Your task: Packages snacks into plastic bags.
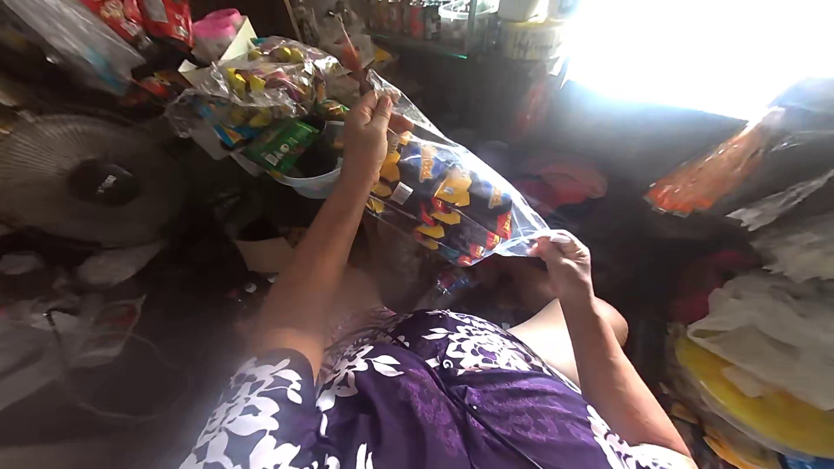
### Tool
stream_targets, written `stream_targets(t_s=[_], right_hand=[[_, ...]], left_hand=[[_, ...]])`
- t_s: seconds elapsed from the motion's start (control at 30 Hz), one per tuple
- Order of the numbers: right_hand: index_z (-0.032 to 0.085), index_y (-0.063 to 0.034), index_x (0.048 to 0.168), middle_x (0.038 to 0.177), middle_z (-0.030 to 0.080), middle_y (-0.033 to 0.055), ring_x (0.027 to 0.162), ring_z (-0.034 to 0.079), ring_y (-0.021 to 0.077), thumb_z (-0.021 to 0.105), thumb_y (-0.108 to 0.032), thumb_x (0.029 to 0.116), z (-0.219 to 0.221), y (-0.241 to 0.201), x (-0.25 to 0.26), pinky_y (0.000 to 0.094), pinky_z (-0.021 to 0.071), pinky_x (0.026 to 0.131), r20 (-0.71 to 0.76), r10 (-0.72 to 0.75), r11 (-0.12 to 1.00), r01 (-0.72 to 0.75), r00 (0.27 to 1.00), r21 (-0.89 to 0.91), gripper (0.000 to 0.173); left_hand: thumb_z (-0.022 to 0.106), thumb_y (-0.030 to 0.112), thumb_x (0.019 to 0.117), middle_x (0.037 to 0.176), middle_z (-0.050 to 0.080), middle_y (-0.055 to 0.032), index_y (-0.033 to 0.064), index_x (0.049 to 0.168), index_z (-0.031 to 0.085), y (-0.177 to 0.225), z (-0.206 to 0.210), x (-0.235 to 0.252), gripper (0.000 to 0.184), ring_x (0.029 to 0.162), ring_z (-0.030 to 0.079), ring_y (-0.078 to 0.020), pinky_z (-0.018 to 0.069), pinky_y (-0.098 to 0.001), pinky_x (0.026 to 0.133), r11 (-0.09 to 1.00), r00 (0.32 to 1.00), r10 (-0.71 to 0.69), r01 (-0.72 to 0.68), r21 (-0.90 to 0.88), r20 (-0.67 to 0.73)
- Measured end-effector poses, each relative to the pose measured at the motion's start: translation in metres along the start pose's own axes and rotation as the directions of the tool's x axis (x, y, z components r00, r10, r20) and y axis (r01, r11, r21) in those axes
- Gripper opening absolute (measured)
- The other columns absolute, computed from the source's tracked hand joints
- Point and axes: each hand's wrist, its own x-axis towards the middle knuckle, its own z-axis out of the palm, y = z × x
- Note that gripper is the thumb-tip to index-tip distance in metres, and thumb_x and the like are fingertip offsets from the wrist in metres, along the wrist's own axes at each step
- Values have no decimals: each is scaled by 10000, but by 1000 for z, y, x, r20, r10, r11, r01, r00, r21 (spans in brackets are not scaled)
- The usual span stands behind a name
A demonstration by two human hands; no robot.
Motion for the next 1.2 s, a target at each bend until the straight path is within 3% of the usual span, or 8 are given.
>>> stream_targets(t_s=[0.33,0.47,0.53,0.63,0.73,0.9,1.03,1.2], right_hand=[[663,-167,929,744,693,-86,676,660,43,450,-56,1022,-5,-14,4,256,592,736,-157,137,987,-122,978,105,258],[604,-97,967,769,703,-45,711,687,76,432,-40,1029,-18,-12,7,266,602,736,-217,288,957,-275,933,90,192],[538,-38,1140,858,674,13,759,683,99,493,-2,1001,-23,-10,10,280,601,726,-318,377,924,-379,870,58,151],[393,33,1491,1278,582,175,1059,605,159,531,10,955,-25,-24,15,297,520,874,-432,262,913,-367,863,-179,554],[443,130,1431,1357,554,293,1206,593,219,522,-42,976,-3,-55,16,300,487,1013,-275,-54,885,-81,960,-458,493],[618,101,1279,1270,630,227,1159,637,172,579,-77,974,47,-72,15,278,545,958,118,-238,837,265,964,-479,355],[549,111,1370,1415,553,260,1310,563,233,633,-107,927,65,-67,16,332,502,1054,243,-180,877,268,953,-400,501],[373,147,1472,1439,558,151,1283,563,70,675,-64,898,76,-73,25,248,470,1088,380,-85,980,146,921,-137,682]], left_hand=[[435,161,1102,1022,672,-91,-26,1222,643,5,-10,-10,304,797,657,-52,569,-247,769,962,964,12,-83,258,267],[509,76,1051,985,691,-69,-50,1200,644,22,2,-21,237,765,664,-47,578,-239,755,991,951,22,-61,116,309],[523,0,1022,957,679,-69,-77,1198,610,29,13,-30,210,744,672,-63,593,-243,735,998,953,-20,36,-49,303],[510,-40,1009,876,662,-48,-50,1144,556,27,37,-49,143,705,669,-84,593,-254,693,945,960,-92,168,-279,266],[517,-45,1009,868,650,-67,-55,1101,551,18,57,-64,99,721,672,-104,598,-280,716,910,942,-152,252,-330,298],[544,-4,1018,912,650,-93,-96,1118,607,10,71,-83,150,737,624,-68,549,-231,701,964,874,-149,233,-129,463],[564,15,1009,895,679,-82,-91,1069,650,-2,69,-96,149,766,615,-47,529,-228,746,985,816,-80,153,-80,572],[501,51,1043,865,612,-25,-77,1054,628,2,58,-95,181,767,555,-5,484,-194,750,986,697,69,59,-153,714]])
